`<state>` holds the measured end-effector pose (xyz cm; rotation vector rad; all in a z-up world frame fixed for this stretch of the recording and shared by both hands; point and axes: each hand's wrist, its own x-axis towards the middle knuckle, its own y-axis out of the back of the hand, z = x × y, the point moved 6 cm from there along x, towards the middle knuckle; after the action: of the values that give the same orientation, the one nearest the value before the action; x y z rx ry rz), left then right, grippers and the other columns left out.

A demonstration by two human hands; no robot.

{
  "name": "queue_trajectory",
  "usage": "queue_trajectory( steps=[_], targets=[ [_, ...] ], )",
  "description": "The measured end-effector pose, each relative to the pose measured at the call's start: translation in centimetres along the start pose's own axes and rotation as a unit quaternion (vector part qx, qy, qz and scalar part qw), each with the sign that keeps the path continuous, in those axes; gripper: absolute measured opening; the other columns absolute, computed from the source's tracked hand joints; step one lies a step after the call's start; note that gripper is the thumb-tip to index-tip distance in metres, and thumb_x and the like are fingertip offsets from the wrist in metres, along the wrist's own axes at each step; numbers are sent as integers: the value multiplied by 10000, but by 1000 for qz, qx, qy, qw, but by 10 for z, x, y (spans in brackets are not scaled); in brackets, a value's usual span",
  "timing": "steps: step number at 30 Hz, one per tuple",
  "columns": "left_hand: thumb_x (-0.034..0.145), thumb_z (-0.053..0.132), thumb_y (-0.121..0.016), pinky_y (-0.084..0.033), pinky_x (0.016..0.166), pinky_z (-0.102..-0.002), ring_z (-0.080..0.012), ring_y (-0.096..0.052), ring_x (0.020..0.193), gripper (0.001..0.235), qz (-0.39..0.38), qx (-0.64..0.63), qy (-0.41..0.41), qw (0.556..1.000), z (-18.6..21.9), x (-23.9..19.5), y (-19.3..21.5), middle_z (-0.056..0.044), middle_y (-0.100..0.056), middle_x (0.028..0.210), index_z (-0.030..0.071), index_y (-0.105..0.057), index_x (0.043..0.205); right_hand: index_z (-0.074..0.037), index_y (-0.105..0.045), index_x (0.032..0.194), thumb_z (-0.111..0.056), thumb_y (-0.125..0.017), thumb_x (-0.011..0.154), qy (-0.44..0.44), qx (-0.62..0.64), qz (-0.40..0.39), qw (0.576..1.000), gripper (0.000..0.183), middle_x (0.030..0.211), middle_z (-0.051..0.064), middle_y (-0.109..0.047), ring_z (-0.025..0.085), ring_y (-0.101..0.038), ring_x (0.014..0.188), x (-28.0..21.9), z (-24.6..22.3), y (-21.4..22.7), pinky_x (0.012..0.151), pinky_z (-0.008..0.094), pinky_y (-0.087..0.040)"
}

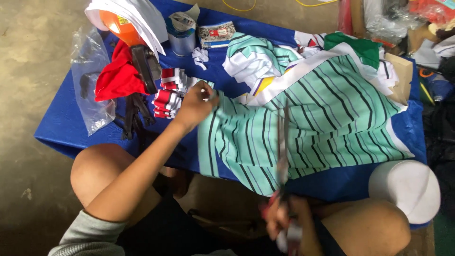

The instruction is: Using large tailor scissors to cut a strip of striped fabric on a work table.

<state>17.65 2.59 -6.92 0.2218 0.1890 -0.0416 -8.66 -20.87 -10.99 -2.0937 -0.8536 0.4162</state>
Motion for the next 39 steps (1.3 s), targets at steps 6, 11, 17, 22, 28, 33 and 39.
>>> queue_trajectory(
  steps=[6,11,17,22,28,33,39],
  targets=[
    [940,312,-538,-521,952,-583,-463,-675,1127,547,-97,404,27,909,-3,-20,-23,-239,-674,1190,359,-354,1453,-46,-581,627,-255,-727,889,-46,-715,395,575,366,469,128,-513,341,-575,522,14,-161,40,538,385,-442],
    [985,571,-512,-558,862,-575,-453,-701,1103,643,-127,499,51,856,-32,-12,-39,-283,-687,1219,163,-530,1481,-46,-576,671,-190,-741,847,-47,-764,419,488,280,478,71,-495,284,-535,432,47,-171,94,451,396,-421],
    [1000,340,-645,-291,1190,-536,-372,-399,1472,700,-147,616,-94,768,-21,-10,-68,-222,-231,1675,225,-337,1618,12,-706,917,-54,-747,771,25,-781,418,463,165,624,119,-647,287,-674,563,49,-148,172,493,367,-529],
    [941,220,-708,-549,967,-445,-324,-684,1144,389,-154,556,-121,808,-110,41,-86,-132,-663,1241,179,-652,1324,-49,-672,720,-8,-768,704,67,-794,399,453,105,607,87,-671,264,-687,567,55,-143,191,554,343,-573],
    [848,191,-755,-530,947,-567,-454,-677,1080,258,-82,295,-205,930,-48,85,-76,-235,-726,1051,43,-697,1051,7,-689,869,1,-758,887,166,-800,435,379,71,714,145,-663,347,-684,643,41,-213,118,656,385,-587],
    [837,54,-757,-458,1111,-528,-526,-530,1246,564,10,159,-282,946,35,72,-110,-226,-470,1263,113,-487,1329,-13,-616,814,-50,-767,887,222,-814,453,289,172,617,155,-588,409,-637,600,6,-277,142,589,473,-502],
    [916,355,-681,-442,1014,-531,-430,-533,1231,513,27,448,-368,814,-7,-8,-128,-234,-483,1315,91,-540,1333,-23,-597,860,-200,-877,820,149,-807,500,277,334,624,166,-592,405,-665,631,-21,-253,103,632,465,-538]
  ],
)
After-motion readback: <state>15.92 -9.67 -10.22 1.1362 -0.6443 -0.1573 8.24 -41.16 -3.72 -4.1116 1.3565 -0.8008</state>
